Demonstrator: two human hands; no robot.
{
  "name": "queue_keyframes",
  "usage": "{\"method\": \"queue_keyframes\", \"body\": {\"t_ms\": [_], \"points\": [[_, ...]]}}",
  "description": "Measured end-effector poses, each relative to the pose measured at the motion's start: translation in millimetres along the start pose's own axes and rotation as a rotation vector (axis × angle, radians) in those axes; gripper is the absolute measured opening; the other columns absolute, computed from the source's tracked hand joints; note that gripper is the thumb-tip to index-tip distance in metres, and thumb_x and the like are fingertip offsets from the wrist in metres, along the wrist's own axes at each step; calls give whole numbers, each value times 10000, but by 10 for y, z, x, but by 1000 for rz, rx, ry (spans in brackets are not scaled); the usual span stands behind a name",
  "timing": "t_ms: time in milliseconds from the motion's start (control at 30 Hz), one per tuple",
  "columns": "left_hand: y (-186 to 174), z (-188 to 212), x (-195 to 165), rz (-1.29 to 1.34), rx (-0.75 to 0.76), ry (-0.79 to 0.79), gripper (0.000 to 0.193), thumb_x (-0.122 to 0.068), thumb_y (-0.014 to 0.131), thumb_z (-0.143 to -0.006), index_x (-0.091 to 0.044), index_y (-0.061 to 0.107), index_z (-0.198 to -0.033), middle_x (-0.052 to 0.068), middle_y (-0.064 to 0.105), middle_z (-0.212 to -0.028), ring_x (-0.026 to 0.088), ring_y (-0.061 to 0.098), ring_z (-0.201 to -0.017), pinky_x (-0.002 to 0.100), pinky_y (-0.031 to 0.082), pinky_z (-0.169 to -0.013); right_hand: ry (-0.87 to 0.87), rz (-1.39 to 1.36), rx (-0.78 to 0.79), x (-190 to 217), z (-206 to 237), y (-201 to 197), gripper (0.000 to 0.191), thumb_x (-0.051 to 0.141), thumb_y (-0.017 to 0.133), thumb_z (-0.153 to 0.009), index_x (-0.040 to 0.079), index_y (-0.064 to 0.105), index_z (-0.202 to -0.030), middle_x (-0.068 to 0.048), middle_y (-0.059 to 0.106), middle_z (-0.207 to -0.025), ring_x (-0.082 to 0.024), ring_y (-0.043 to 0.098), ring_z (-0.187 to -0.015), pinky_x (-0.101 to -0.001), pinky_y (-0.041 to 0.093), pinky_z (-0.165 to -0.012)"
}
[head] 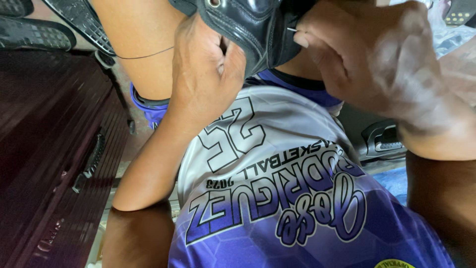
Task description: The person sits with a black leather shoe on their lap and hand-stitches the seam between the upper and the sole using a needle and thread, at times using an awl to work the leather. They pull the thread tight and continue stitching along the edge throughout the clip.
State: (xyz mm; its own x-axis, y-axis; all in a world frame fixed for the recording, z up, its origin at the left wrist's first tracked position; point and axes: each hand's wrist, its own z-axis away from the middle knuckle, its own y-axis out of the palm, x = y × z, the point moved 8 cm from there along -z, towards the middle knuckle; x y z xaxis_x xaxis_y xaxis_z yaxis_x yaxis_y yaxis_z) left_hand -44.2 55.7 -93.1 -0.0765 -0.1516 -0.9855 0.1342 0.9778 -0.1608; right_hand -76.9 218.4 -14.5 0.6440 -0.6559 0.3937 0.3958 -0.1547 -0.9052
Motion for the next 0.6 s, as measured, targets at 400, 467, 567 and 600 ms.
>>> {"method": "queue_keyframes", "body": {"t_ms": [400, 467, 567, 600], "points": [[-12, -99, -37, 133, -46, -43, 35, 41, 579, -1035, 9, 576, -1022, 149, 646, -868, 281, 669, -753, 341, 514, -712, -42, -66, 70, -33, -98, 9, 95, -40, 642, -1014, 50, 671, -1004, -73, 651, -891, -246, 629, -771, -334, 465, -681], [-13, -108, -44, 129, -39, -25, 47, 50, 583, -1022, 6, 586, -1005, 153, 647, -861, 299, 673, -776, 348, 512, -714, -27, -58, 86, -22, -108, 10, 93, -46, 647, -1019, 44, 668, -1001, -75, 644, -879, -247, 621, -762, -335, 460, -675], [-13, -107, -12, 113, -31, -34, 61, 58, 608, -985, -1, 597, -974, 161, 636, -847, 331, 661, -790, 368, 499, -703, -15, -109, 78, -16, -125, 15, 85, -49, 653, -1031, 31, 656, -1000, -85, 634, -870, -255, 612, -755, -340, 457, -673], [-12, -109, -5, 108, -23, -27, 66, 62, 609, -971, -3, 601, -968, 164, 638, -853, 338, 660, -799, 375, 500, -713, -11, -136, 72, -15, -125, 14, 78, -46, 655, -1036, 24, 647, -1002, -94, 631, -873, -261, 610, -756, -345, 459, -677]]}}
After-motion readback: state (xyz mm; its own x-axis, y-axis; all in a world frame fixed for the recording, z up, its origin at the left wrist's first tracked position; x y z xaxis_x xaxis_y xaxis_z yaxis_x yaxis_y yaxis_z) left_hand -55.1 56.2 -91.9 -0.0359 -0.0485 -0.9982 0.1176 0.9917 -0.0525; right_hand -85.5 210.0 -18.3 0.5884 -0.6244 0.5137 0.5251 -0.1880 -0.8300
